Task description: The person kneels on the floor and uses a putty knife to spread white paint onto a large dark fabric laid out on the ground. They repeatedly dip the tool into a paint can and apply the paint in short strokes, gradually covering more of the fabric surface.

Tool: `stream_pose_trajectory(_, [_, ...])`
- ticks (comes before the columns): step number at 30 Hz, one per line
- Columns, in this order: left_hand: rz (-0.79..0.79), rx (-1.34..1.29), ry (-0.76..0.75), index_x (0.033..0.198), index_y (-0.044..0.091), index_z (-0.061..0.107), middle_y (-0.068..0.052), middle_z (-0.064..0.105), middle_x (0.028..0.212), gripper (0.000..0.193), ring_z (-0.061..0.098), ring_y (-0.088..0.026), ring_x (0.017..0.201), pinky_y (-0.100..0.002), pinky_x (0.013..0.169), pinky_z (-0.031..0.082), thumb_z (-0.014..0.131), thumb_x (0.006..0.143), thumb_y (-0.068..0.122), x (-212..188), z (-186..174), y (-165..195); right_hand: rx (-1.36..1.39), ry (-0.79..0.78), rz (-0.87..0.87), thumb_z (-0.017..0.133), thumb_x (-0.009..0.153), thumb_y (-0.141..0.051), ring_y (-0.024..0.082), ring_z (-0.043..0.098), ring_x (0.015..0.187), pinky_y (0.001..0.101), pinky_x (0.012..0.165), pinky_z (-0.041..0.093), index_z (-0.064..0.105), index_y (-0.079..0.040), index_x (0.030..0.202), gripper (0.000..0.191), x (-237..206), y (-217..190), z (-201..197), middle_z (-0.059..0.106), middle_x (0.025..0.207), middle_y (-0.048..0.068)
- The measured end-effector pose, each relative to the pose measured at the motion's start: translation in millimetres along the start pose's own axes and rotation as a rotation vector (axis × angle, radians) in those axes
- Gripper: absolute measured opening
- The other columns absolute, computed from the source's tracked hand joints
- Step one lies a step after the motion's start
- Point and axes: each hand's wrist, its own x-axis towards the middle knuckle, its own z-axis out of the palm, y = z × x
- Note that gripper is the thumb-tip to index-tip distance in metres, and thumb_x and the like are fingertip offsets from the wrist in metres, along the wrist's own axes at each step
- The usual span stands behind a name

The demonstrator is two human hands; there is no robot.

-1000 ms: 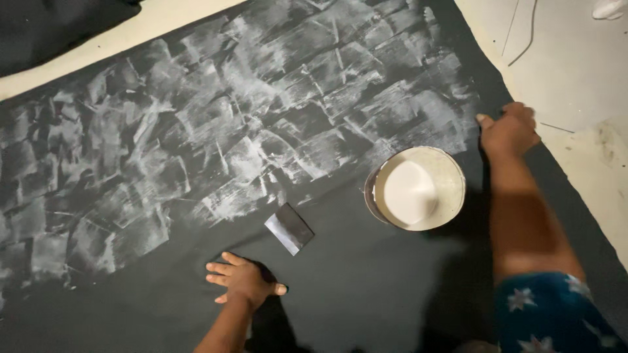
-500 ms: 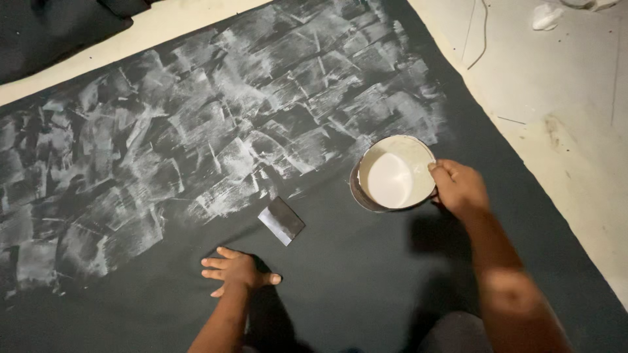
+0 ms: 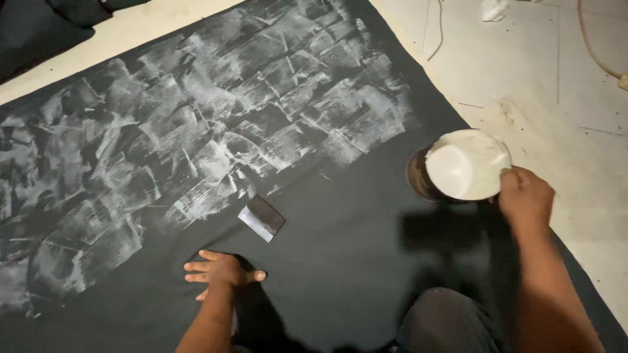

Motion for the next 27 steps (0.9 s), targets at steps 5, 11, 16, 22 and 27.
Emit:
stream_pose_trajectory(5, [-0.006,-0.016,-0.006,0.159,0.005,-0.025,-0.033,-0.031,0.161,0.168,-0.02,-0.051,0.152,-0.079,0.114,0.018,0.105,0.058,0.039,4,3,0,0.079,0.058,0.107,0.053,0.106,-0.019,0.02,0.067,0.065,0.0362,0.069,0.054,0.074,0.005,0.1,0.033,-1,30,-22,0.07,0.075,0.014])
stream_pose_trajectory(11, [0.014,-0.002,0.006,0.159,0.004,-0.025,-0.034,-0.03,0.161,0.168,-0.019,-0.052,0.152,-0.078,0.114,0.02,0.104,0.058,0.041,6,4,-1,0.045,0.151,0.11,0.053,0.108,-0.014,0.022,0.066,0.067,0.0342,0.07,0.054,0.074,0.01,0.091,0.037,-1,81,-24,0.07,0.073,0.013])
stream_pose_trajectory(16, [0.016,0.023,-0.013,0.158,0.003,-0.026,-0.034,-0.03,0.161,0.167,-0.018,-0.052,0.152,-0.078,0.114,0.019,0.104,0.06,0.043,7,4,0,0.047,0.177,0.185,0.049,0.109,-0.014,0.019,0.067,0.067,0.0346,0.071,0.055,0.072,0.007,0.087,0.038,-9,99,-33,0.07,0.073,0.012])
stream_pose_trajectory(22, [0.001,0.006,0.001,0.159,0.004,-0.024,-0.034,-0.03,0.162,0.165,-0.019,-0.052,0.153,-0.078,0.115,0.02,0.103,0.06,0.043,5,4,1,0.071,0.173,0.165,0.046,0.11,-0.01,0.021,0.066,0.067,0.0343,0.071,0.054,0.072,0.012,0.081,0.045,-29,114,-48,0.07,0.072,0.015])
stream_pose_trajectory(27, [0.019,-0.025,0.004,0.159,0.005,-0.024,-0.032,-0.031,0.162,0.167,-0.021,-0.05,0.152,-0.078,0.115,0.018,0.105,0.059,0.039,-1,2,-2,0.113,0.234,0.228,0.044,0.107,-0.01,0.023,0.067,0.065,0.0353,0.063,0.054,0.069,0.015,0.086,0.041,-37,138,-53,0.069,0.078,0.017])
